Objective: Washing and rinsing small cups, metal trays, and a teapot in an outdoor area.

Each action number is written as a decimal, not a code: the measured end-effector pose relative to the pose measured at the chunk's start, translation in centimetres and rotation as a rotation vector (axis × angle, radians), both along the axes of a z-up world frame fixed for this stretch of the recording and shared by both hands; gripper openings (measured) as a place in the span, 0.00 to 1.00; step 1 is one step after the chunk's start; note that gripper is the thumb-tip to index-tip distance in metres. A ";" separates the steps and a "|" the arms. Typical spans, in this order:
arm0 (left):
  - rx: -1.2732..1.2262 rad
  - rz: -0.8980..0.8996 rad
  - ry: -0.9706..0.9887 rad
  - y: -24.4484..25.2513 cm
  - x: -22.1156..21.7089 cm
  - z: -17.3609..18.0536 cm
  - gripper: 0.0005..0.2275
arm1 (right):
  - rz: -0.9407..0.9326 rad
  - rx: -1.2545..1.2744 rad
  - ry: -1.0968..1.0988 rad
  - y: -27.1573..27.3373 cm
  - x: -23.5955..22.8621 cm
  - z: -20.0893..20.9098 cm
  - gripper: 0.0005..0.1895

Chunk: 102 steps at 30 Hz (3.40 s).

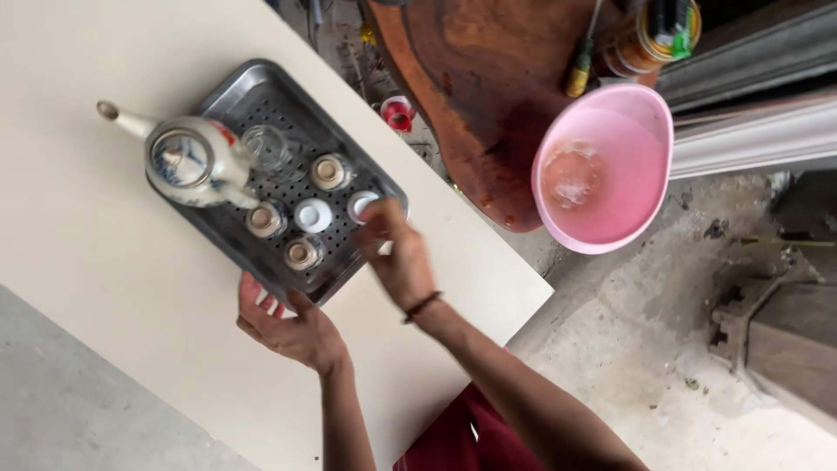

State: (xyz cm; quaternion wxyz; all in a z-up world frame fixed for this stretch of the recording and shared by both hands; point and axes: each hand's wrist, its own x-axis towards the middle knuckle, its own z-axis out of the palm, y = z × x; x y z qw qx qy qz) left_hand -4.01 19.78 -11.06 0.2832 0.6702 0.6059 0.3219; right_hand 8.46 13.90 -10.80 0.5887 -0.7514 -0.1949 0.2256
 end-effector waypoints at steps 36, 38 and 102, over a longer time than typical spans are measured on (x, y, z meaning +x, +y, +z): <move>-0.912 -0.128 -0.207 -24.8 19.9 -3.1 0.35 | -0.447 -0.264 0.418 -33.2 18.6 -13.2 0.17; -0.863 -0.004 -0.314 -23.9 17.5 -7.1 0.34 | -0.321 -0.276 0.463 -32.2 19.3 -11.8 0.21; -1.180 0.102 -0.677 -16.1 21.5 -4.6 0.36 | 0.067 0.664 1.354 -21.9 24.8 -21.8 0.25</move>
